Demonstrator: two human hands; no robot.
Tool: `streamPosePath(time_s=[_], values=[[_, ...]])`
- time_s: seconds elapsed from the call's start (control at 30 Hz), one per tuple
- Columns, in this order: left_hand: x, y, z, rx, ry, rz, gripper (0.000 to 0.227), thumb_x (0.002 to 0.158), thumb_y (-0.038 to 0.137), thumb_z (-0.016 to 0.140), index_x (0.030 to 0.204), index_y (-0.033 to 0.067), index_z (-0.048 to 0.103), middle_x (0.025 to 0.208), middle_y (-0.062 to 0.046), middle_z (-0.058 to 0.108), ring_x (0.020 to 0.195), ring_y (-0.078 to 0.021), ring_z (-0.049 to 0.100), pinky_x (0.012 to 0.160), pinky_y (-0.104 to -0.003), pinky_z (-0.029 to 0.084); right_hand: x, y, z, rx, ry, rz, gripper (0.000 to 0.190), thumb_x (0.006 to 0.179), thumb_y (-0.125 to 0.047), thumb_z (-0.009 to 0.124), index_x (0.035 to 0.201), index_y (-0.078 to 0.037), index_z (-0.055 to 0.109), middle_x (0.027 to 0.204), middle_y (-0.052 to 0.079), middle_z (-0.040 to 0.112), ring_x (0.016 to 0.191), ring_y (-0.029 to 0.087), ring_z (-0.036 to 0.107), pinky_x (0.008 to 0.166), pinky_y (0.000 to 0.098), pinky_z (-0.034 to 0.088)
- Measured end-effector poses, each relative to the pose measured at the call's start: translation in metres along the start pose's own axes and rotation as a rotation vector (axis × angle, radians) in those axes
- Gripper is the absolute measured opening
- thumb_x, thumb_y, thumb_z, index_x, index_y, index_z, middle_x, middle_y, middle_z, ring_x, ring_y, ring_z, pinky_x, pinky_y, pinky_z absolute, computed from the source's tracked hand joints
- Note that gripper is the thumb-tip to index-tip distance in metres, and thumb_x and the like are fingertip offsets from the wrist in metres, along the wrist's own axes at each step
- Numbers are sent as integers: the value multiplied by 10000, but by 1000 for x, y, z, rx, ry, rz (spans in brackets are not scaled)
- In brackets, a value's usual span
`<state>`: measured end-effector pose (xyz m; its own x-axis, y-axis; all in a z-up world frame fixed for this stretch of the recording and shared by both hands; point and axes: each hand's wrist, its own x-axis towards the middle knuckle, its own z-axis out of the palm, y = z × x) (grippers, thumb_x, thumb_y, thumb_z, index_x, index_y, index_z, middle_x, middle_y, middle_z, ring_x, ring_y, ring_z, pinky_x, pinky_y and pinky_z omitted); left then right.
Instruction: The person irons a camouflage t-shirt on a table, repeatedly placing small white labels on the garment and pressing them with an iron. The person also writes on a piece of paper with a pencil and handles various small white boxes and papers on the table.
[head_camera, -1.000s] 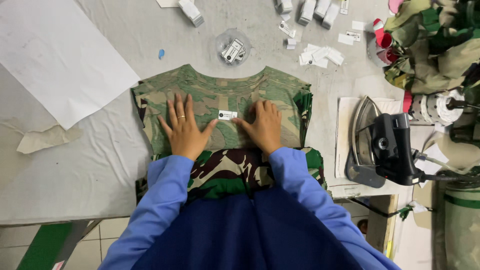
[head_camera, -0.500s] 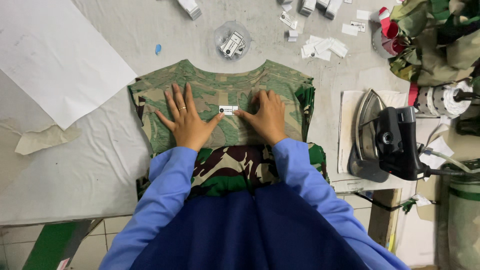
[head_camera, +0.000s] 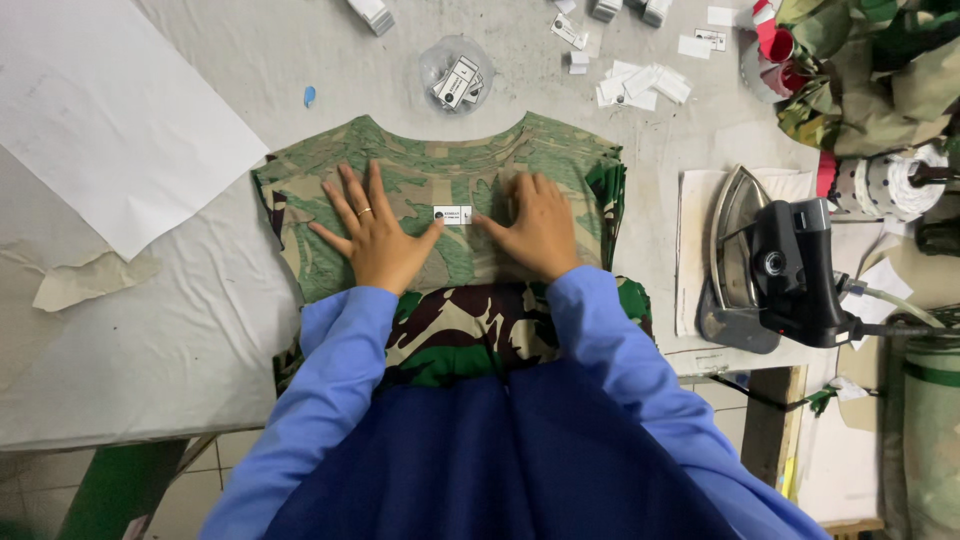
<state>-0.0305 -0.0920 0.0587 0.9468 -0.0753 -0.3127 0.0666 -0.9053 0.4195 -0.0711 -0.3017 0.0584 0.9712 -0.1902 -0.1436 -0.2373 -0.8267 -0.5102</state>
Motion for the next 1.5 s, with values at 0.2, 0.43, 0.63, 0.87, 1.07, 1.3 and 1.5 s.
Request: streamPosePath(time_s=[0.2, 0.43, 0.63, 0.87, 1.07, 1.3, 1.5], values=[[17, -49, -32, 10, -6, -22, 747, 955, 571, 405, 1566, 243, 128, 1634, -89, 29, 1501, -310, 5, 1109, -676, -17, -73, 155, -135, -426, 504, 180, 421, 927, -400, 772, 1215, -136, 614, 1109, 193, 578, 1025, 404, 526, 858, 484, 376], [29, -96, -19, 43, 374, 112, 516, 1004, 389, 558, 1484, 223, 469, 1572, -88, 304, 1440, -296, 216, 1092, -542, 143, -80, 240, -186, -338, 172, 532, 524, 1067, -531, 540, 1238, -37, 501, 1018, 332, 652, 897, 564, 580, 732, 584, 417], [40, -115, 2, 17, 515, 160, 466, 1020, 439, 533, 1438, 233, 506, 1546, -73, 363, 1408, -292, 305, 1059, -556, 162, -37, 66, -170, -471, -148, 279, 520, 923, -561, 599, 1282, -192, 528, 983, 255, 710, 977, 475, 664, 849, 550, 507], [37, -114, -7, -197, 572, 165, 451, 1031, 421, 402, 1435, 234, 475, 1534, -48, 345, 1421, -288, 267, 1080, -504, 163, 32, -118, -44, -327, -312, -538, 509, 847, -560, 630, 1158, -161, 575, 774, 179, 704, 761, 390, 711, 678, 520, 554], [0, -102, -45, -302, 597, 318, 410, 1061, 344, 388, 1387, 124, 504, 1441, -87, 383, 1380, -361, 284, 1096, -552, 244, 34, -109, -41, -269, -339, -572, 575, 850, -569, 618, 1239, -157, 519, 742, 212, 678, 750, 412, 702, 642, 543, 548], [-42, -126, -34, -264, 666, 472, 285, 1035, 216, 499, 1218, 76, 667, 1243, -106, 545, 1193, -367, 487, 1043, -514, 356, -20, 115, -143, -293, -127, 332, 578, 925, -683, 577, 1287, -234, 530, 1039, 252, 681, 1034, 475, 627, 862, 568, 483], [-53, -104, -27, -260, 617, 538, 237, 1058, 197, 521, 1168, 85, 699, 1203, -100, 589, 1161, -368, 526, 1012, -526, 386, -89, 258, -173, -245, 192, 513, 579, 1011, -672, 620, 1232, -137, 587, 1000, 274, 656, 1002, 489, 610, 794, 586, 479]])
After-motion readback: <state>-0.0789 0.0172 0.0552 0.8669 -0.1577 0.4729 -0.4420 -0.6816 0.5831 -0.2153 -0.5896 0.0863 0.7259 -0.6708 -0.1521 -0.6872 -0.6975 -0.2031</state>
